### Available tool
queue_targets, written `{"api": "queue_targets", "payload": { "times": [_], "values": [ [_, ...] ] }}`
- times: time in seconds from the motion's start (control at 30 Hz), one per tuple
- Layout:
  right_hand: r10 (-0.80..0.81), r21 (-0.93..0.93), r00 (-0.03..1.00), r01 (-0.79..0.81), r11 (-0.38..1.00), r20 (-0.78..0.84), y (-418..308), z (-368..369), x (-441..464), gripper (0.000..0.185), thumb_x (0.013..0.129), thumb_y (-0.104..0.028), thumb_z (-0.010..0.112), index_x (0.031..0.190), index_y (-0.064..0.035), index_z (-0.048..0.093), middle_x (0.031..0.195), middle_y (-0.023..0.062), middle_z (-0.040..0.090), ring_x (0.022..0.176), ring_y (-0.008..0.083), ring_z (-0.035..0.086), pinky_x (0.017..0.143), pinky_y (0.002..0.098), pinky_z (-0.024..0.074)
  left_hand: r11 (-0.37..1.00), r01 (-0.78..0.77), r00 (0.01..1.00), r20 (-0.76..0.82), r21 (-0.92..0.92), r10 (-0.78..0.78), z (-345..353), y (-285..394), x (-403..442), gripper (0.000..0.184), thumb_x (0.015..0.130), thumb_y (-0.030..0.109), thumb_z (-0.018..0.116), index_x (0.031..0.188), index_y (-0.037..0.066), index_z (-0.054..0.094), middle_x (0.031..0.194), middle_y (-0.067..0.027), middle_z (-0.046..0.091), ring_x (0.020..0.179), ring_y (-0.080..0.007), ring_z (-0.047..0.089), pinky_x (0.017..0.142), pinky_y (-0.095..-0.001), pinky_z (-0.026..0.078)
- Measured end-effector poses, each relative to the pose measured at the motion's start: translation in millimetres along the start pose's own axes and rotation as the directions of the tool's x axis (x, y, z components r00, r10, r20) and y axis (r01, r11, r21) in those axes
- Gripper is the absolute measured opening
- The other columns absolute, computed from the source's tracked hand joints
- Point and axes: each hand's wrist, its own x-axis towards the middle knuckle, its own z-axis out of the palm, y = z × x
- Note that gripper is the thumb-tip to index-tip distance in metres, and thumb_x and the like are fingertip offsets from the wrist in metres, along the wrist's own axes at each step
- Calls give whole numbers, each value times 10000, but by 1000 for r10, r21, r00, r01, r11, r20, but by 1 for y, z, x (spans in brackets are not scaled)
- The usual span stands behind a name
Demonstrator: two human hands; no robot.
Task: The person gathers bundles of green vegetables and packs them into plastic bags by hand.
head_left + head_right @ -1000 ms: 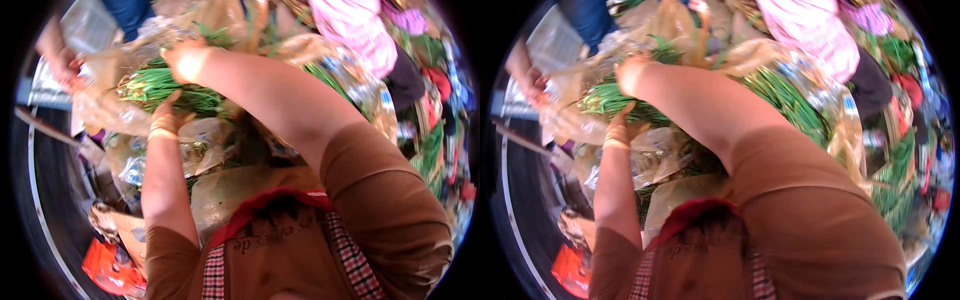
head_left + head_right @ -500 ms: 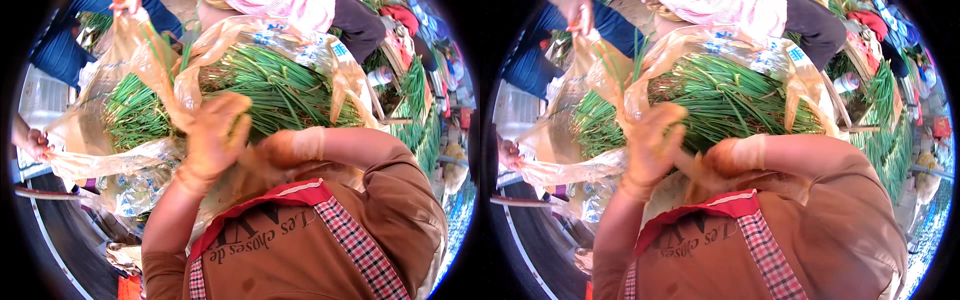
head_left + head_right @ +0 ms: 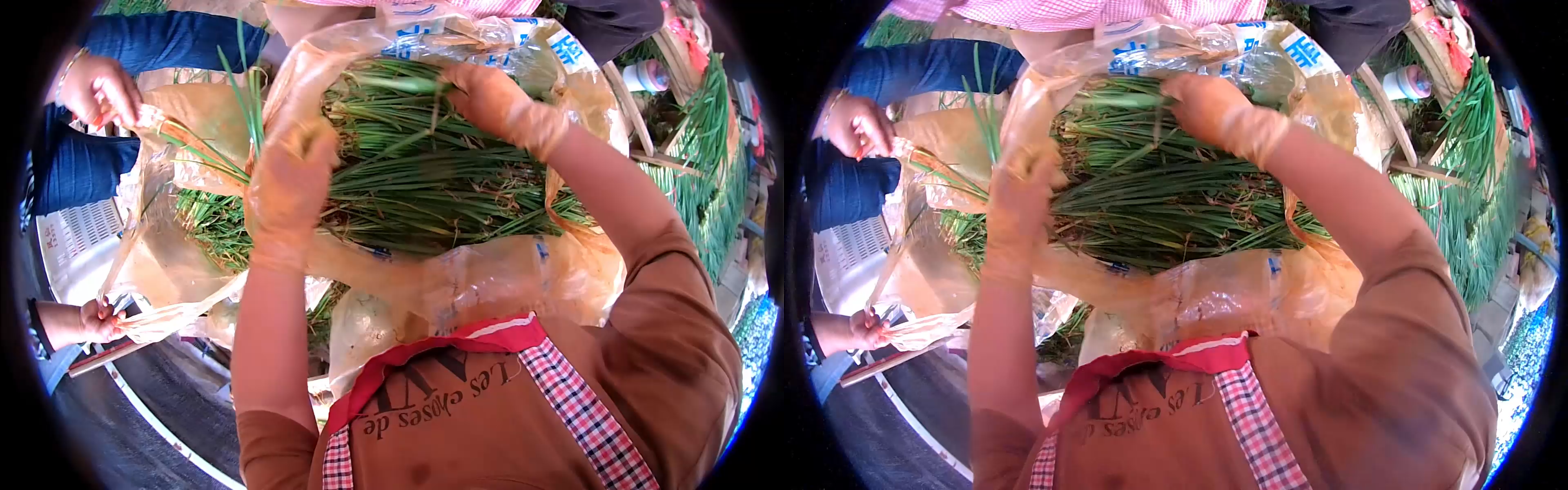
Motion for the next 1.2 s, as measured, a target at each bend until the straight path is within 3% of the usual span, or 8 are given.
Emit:
{"api": "queue_targets", "payload": {
  "times": [0.2,0.3,0.5,0.63,0.77,0.83,0.97,1.2],
  "values": [
    [-135,-107,931,104,989,-339,16,67,55,570,765,-454,641,1104,-3,563,1094,190,604,1042,348,561,900,402,448,973,-190,947,-237,131,216,-10,-19,84,394,833,236,623,1166,29,573,1053,-120,638,973,-203,588,861,-296,438],
    [-80,119,995,86,989,-57,1,70,26,547,725,-370,680,1134,-30,550,1129,186,579,1041,344,554,854,413,464,985,-153,956,-242,80,168,-19,-25,95,405,832,240,631,1165,18,568,1062,-128,626,993,-210,577,879,-302,429],
    [-259,-170,965,249,953,-37,-45,113,-63,439,728,-190,570,1150,-77,526,1048,65,555,991,246,526,799,399,442,895,-389,834,-329,217,443,0,-34,95,447,848,247,625,1209,6,517,1160,-121,567,1026,-203,538,905,-297,417],
    [-296,-161,955,297,941,32,-44,111,-58,354,758,-159,514,1102,-76,535,996,64,552,946,235,537,761,348,454,959,-246,968,-24,139,251,5,-25,93,424,871,309,590,1188,32,542,1222,-151,535,1082,-281,529,908,-322,423],
    [-219,-105,967,233,967,130,-45,61,-29,664,634,-241,730,1211,-54,459,990,130,537,928,302,530,753,412,464,458,-462,878,318,760,358,33,-47,59,418,877,359,533,1161,55,572,1187,-146,564,1196,-339,446,1036,-437,280],
    [-286,-246,950,249,937,-126,-46,49,-16,932,539,-360,813,1305,-50,382,1182,185,476,1098,343,464,891,445,412,520,-410,908,277,749,316,37,-35,34,407,855,346,560,1135,51,580,1215,-131,546,1244,-324,396,1056,-471,224],
    [-316,-423,895,430,798,314,-46,62,-3,1125,503,-520,797,1370,2,304,1450,237,214,1347,372,200,1102,441,186,709,-361,893,443,605,77,23,-23,-18,399,794,328,626,1082,54,592,1282,-118,484,1285,-308,346,1058,-500,198],
    [-194,-172,981,193,966,10,-74,154,-108,563,788,-179,501,1301,27,394,1308,181,410,1244,320,359,1017,393,317,705,-527,849,245,475,469,19,-31,-101,325,754,209,697,1000,34,576,1187,-145,542,1183,-329,456,1018,-471,265]
  ]
}}
